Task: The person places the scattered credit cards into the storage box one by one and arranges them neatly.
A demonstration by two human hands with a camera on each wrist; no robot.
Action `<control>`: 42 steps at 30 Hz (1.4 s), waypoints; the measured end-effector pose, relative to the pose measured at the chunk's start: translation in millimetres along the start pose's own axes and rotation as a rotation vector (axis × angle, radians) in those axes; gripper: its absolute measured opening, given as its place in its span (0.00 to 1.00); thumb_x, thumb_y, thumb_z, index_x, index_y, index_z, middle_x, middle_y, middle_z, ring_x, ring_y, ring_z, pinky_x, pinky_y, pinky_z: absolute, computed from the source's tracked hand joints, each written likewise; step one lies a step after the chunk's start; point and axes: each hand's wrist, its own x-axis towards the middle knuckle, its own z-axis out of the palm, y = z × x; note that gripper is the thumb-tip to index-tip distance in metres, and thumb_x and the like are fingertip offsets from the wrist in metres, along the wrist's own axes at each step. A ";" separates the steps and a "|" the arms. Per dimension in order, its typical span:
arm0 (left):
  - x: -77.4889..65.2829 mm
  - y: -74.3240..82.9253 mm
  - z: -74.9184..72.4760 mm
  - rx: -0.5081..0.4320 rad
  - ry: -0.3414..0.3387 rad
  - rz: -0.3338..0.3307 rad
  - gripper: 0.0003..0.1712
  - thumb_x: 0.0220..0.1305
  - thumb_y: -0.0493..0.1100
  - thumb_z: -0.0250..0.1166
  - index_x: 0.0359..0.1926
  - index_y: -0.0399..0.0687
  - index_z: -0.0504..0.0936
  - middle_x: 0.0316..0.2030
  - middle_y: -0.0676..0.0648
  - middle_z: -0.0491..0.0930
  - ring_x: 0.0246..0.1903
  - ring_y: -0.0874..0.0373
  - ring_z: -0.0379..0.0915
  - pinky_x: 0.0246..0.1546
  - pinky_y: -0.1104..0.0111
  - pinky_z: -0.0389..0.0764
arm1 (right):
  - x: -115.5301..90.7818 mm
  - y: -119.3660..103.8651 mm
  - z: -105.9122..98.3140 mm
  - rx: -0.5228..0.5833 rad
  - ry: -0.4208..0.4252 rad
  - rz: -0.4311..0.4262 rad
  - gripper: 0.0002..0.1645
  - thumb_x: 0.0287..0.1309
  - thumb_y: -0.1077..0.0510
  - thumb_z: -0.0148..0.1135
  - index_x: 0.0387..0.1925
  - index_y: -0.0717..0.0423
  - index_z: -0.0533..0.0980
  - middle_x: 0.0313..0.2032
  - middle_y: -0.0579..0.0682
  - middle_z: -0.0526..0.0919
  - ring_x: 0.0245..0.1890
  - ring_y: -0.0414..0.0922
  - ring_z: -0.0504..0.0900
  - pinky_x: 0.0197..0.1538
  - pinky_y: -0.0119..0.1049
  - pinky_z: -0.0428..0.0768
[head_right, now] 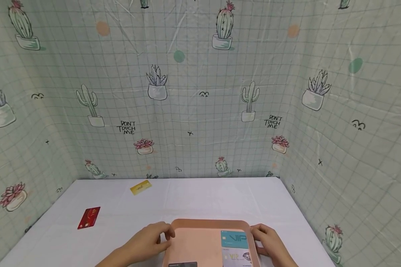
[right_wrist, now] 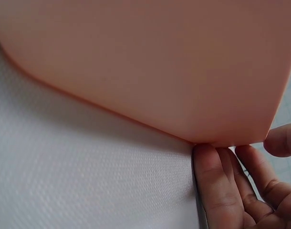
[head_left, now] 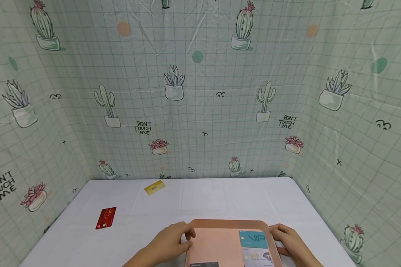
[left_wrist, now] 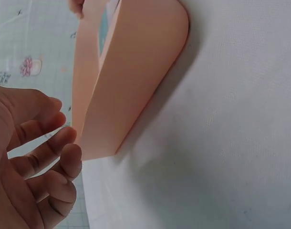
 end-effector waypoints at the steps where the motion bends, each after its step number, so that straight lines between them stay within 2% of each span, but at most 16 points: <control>1: -0.2 -0.9 -0.5 0.005 0.011 -0.003 0.05 0.65 0.42 0.69 0.42 0.51 0.83 0.33 0.63 0.76 0.25 0.70 0.67 0.28 0.72 0.72 | 0.1 0.2 0.2 0.001 0.000 0.000 0.25 0.77 0.49 0.53 0.55 0.68 0.76 0.51 0.59 0.83 0.46 0.47 0.84 0.48 0.46 0.87; 8: -0.6 -11.3 -3.1 0.070 0.119 -0.015 0.04 0.64 0.43 0.70 0.38 0.55 0.83 0.33 0.62 0.77 0.27 0.71 0.65 0.27 0.72 0.71 | -0.4 0.2 1.3 -0.001 0.001 -0.004 0.25 0.75 0.48 0.56 0.54 0.68 0.76 0.51 0.59 0.82 0.46 0.46 0.83 0.48 0.46 0.87; 11: -1.8 -14.2 -6.2 0.086 0.142 -0.040 0.04 0.64 0.44 0.70 0.38 0.55 0.83 0.33 0.61 0.76 0.26 0.70 0.64 0.26 0.71 0.70 | -0.3 -0.6 0.1 -0.001 -0.013 -0.002 0.25 0.75 0.47 0.55 0.54 0.68 0.77 0.51 0.59 0.82 0.46 0.46 0.84 0.48 0.45 0.87; 21: -7.9 -30.6 -20.9 0.145 0.185 -0.146 0.04 0.63 0.42 0.70 0.35 0.56 0.82 0.33 0.58 0.77 0.28 0.66 0.68 0.29 0.69 0.72 | 1.2 -2.1 0.9 -0.007 0.009 0.005 0.24 0.75 0.48 0.56 0.53 0.67 0.77 0.51 0.59 0.83 0.46 0.46 0.83 0.47 0.46 0.87; 34: -15.3 -54.1 -33.1 0.173 0.211 -0.338 0.06 0.61 0.41 0.72 0.33 0.53 0.81 0.31 0.55 0.76 0.28 0.60 0.68 0.28 0.66 0.72 | 0.0 -1.4 -1.6 -0.008 -0.020 0.009 0.25 0.75 0.48 0.54 0.53 0.67 0.77 0.50 0.58 0.83 0.46 0.46 0.84 0.47 0.45 0.87; 40: -20.2 -65.5 -36.0 0.169 0.207 -0.376 0.06 0.60 0.40 0.71 0.33 0.52 0.81 0.31 0.54 0.77 0.28 0.60 0.68 0.29 0.65 0.72 | 0.6 0.3 -4.0 -0.006 -0.051 -0.009 0.26 0.77 0.47 0.52 0.54 0.68 0.76 0.50 0.57 0.84 0.46 0.45 0.85 0.47 0.45 0.87; 42: -21.6 -68.4 -37.4 0.170 0.209 -0.383 0.05 0.61 0.40 0.71 0.33 0.51 0.81 0.31 0.54 0.77 0.28 0.59 0.68 0.29 0.65 0.73 | 1.1 0.2 -3.0 0.000 -0.036 -0.005 0.25 0.76 0.47 0.53 0.54 0.68 0.77 0.50 0.57 0.84 0.45 0.45 0.85 0.47 0.45 0.87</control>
